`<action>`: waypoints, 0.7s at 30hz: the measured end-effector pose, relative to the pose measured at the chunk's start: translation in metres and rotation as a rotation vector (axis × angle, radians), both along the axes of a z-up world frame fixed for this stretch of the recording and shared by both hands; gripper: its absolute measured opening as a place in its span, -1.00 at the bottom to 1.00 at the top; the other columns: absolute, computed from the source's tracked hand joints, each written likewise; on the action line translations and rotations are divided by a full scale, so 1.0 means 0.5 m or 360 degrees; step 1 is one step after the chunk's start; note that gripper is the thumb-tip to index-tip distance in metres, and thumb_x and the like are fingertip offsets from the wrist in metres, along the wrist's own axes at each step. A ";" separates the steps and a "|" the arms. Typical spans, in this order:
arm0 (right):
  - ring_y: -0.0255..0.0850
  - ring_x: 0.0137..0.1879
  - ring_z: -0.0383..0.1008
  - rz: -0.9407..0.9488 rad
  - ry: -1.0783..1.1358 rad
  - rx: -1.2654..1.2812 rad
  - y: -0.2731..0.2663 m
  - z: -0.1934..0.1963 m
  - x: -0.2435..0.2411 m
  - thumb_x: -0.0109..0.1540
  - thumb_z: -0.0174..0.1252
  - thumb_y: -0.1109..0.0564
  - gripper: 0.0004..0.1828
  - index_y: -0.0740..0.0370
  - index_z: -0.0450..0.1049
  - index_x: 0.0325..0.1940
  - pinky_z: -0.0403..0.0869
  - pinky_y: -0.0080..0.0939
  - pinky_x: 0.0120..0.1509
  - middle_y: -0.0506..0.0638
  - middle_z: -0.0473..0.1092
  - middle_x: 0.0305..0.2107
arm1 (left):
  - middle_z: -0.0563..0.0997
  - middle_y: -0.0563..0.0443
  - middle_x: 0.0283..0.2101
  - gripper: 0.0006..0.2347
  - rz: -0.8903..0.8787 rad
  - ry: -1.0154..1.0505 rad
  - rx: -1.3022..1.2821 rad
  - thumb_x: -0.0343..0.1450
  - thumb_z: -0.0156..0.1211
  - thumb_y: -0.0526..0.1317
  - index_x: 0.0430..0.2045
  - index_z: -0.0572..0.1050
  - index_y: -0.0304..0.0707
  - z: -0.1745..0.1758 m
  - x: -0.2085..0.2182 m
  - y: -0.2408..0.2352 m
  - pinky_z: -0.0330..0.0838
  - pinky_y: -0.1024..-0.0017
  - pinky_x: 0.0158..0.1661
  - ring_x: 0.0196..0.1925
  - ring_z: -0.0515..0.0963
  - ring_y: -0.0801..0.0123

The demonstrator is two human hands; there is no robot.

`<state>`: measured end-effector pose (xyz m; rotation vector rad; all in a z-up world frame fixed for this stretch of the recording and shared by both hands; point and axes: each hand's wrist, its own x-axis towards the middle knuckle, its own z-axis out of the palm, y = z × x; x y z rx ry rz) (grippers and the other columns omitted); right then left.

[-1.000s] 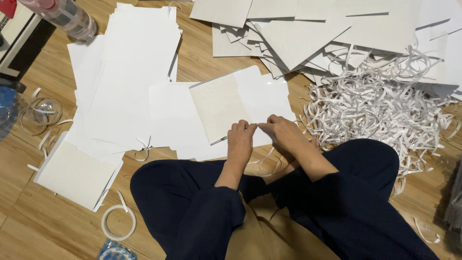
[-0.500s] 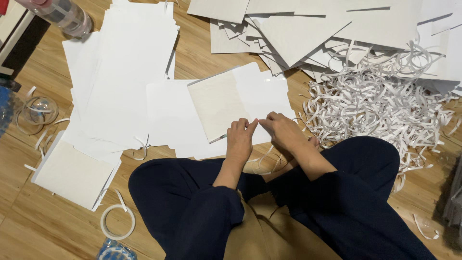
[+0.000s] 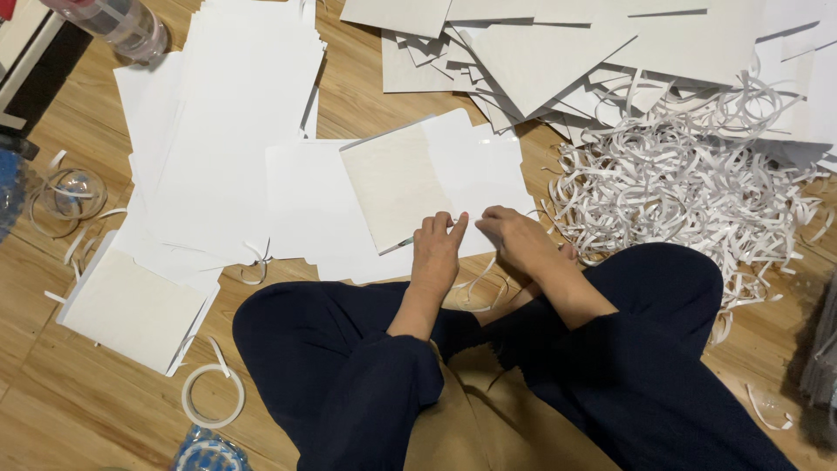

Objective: The person sits on the floor and assembles paper crafts by folding white paper sheets and securing them with a stapler. They repeatedly pick up sheets, fold them, and staple the edges to create a stack of finished items.

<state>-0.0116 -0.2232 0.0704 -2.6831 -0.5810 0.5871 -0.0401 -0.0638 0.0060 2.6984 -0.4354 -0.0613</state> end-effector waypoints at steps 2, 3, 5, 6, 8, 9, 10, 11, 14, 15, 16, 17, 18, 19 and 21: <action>-0.02 0.06 0.32 -0.0007 0.0005 -0.0037 0.014 0.030 0.000 0.12 -0.15 0.34 -0.62 0.08 0.33 -0.03 0.45 -0.07 -0.05 0.03 0.29 -0.14 | 0.24 0.02 -0.25 -0.64 -0.0019 -0.0034 0.0010 0.26 -0.05 -0.41 -0.05 0.36 -0.11 0.008 -0.001 0.000 0.22 0.37 -0.32 -0.14 0.30 0.20; -0.02 0.04 0.32 -0.0016 0.0011 -0.0073 0.021 0.045 -0.001 0.15 -0.19 0.34 -0.57 0.07 0.25 0.08 0.46 -0.07 -0.09 0.05 0.29 -0.16 | 0.25 0.00 -0.24 -0.64 -0.0040 -0.0067 0.0020 0.25 -0.05 -0.42 -0.05 0.36 -0.14 0.012 -0.002 0.000 0.21 0.37 -0.33 -0.15 0.30 0.19; -0.07 0.03 0.32 0.0063 -0.0066 -0.0181 0.025 0.037 -0.007 0.15 -0.18 0.32 -0.60 0.05 0.26 0.05 0.47 -0.13 -0.11 0.02 0.28 -0.16 | 0.26 -0.03 -0.23 -0.64 -0.0059 -0.0111 0.0085 0.26 -0.05 -0.41 -0.04 0.34 -0.17 0.012 -0.009 -0.004 0.22 0.37 -0.32 -0.14 0.30 0.18; -0.12 0.01 0.31 0.0145 -0.0144 -0.0289 0.028 0.033 -0.007 0.16 -0.17 0.29 -0.63 0.03 0.27 0.02 0.48 -0.19 -0.13 -0.02 0.27 -0.16 | 0.27 -0.05 -0.21 -0.63 -0.0075 -0.0156 0.0150 0.26 -0.04 -0.41 -0.03 0.33 -0.20 0.012 -0.011 -0.005 0.22 0.36 -0.31 -0.13 0.30 0.17; -0.12 0.02 0.31 0.0251 -0.0205 -0.0354 0.023 0.009 -0.006 0.15 -0.17 0.29 -0.63 0.07 0.26 0.03 0.49 -0.20 -0.14 -0.02 0.26 -0.17 | 0.28 -0.09 -0.20 -0.64 -0.0080 -0.0241 0.0223 0.26 -0.03 -0.41 -0.03 0.32 -0.25 -0.002 -0.014 -0.013 0.23 0.35 -0.32 -0.13 0.31 0.15; -0.12 0.03 0.30 0.0346 -0.0276 -0.0424 0.020 -0.001 -0.004 0.15 -0.16 0.28 -0.62 0.11 0.25 0.05 0.49 -0.21 -0.15 -0.02 0.25 -0.17 | 0.29 -0.14 -0.19 -0.64 -0.0096 -0.0338 0.0293 0.26 -0.01 -0.41 -0.04 0.32 -0.30 -0.008 -0.013 -0.018 0.24 0.34 -0.32 -0.14 0.32 0.12; -0.12 0.03 0.30 0.0346 -0.0277 -0.0423 0.021 -0.021 -0.011 0.15 -0.16 0.28 -0.62 0.11 0.25 0.05 0.49 -0.21 -0.15 -0.02 0.25 -0.17 | 0.29 -0.14 -0.19 -0.64 -0.0096 -0.0339 0.0294 0.26 -0.01 -0.41 -0.04 0.32 -0.30 -0.017 -0.022 -0.023 0.24 0.34 -0.32 -0.14 0.32 0.12; -0.14 -0.02 0.31 0.0393 -0.0339 -0.0501 0.022 -0.039 -0.011 0.15 -0.17 0.28 -0.64 0.13 0.26 0.02 0.48 -0.24 -0.19 -0.03 0.25 -0.22 | 0.31 -0.18 -0.19 -0.66 -0.0079 -0.0434 0.0355 0.26 -0.02 -0.41 -0.05 0.32 -0.34 -0.025 -0.024 -0.028 0.24 0.33 -0.34 -0.15 0.33 0.10; -0.14 -0.06 0.31 0.0460 -0.0405 -0.0575 0.018 -0.065 -0.023 0.13 -0.16 0.29 -0.67 0.16 0.29 -0.03 0.48 -0.27 -0.24 -0.02 0.23 -0.26 | 0.31 -0.24 -0.16 -0.66 -0.0077 -0.0458 0.0455 0.27 -0.05 -0.41 -0.05 0.31 -0.41 -0.034 -0.034 -0.035 0.26 0.32 -0.30 -0.13 0.33 0.05; -0.12 -0.05 0.30 0.0476 -0.0416 -0.0584 0.013 -0.067 -0.024 0.12 -0.14 0.29 -0.69 0.17 0.31 -0.07 0.48 -0.27 -0.25 0.00 0.22 -0.25 | 0.29 -0.27 -0.12 -0.64 -0.0095 -0.0397 0.0482 0.28 -0.07 -0.42 -0.02 0.28 -0.44 -0.034 -0.033 -0.038 0.26 0.30 -0.25 -0.09 0.31 0.02; -0.12 -0.05 0.30 0.0474 -0.0424 -0.0585 0.012 -0.052 -0.023 0.12 -0.14 0.29 -0.69 0.17 0.31 -0.07 0.48 -0.27 -0.25 0.00 0.22 -0.25 | 0.29 -0.27 -0.12 -0.64 -0.0095 -0.0406 0.0482 0.28 -0.07 -0.42 -0.02 0.28 -0.44 -0.031 -0.034 -0.039 0.26 0.30 -0.25 -0.09 0.31 0.02; -0.06 0.04 0.27 0.0328 -0.0239 -0.0423 0.008 -0.037 -0.026 0.12 -0.16 0.31 -0.64 0.18 0.30 -0.01 0.48 -0.18 -0.17 0.04 0.22 -0.14 | 0.30 -0.28 -0.10 -0.64 -0.0077 -0.0368 0.0499 0.28 -0.07 -0.42 -0.02 0.27 -0.46 -0.028 -0.037 -0.043 0.26 0.30 -0.21 -0.06 0.30 0.01; -0.01 0.13 0.24 0.0182 -0.0056 -0.0259 0.005 -0.023 -0.029 0.13 -0.17 0.32 -0.59 0.18 0.28 0.06 0.47 -0.08 -0.08 0.09 0.21 -0.02 | 0.30 -0.28 -0.07 -0.64 -0.0060 -0.0331 0.0515 0.28 -0.08 -0.41 -0.01 0.27 -0.49 -0.026 -0.041 -0.047 0.26 0.29 -0.16 -0.04 0.30 0.00; -0.01 0.13 0.24 0.0180 -0.0061 -0.0258 0.007 -0.008 -0.030 0.13 -0.17 0.32 -0.59 0.18 0.28 0.06 0.47 -0.08 -0.08 0.09 0.21 -0.02 | 0.30 -0.28 -0.07 -0.64 -0.0061 -0.0336 0.0517 0.28 -0.08 -0.41 -0.01 0.27 -0.49 -0.019 -0.038 -0.043 0.26 0.29 -0.16 -0.04 0.30 0.00; -0.01 0.22 0.15 -0.0016 0.0138 -0.0140 0.014 0.021 -0.037 0.15 -0.22 0.31 -0.46 0.05 0.10 0.22 0.41 0.04 0.03 0.08 0.19 0.04 | 0.27 -0.23 -0.01 -0.61 -0.0097 -0.0108 0.0433 0.29 -0.11 -0.41 0.05 0.20 -0.48 -0.004 -0.040 -0.033 0.24 0.27 -0.13 0.00 0.26 0.04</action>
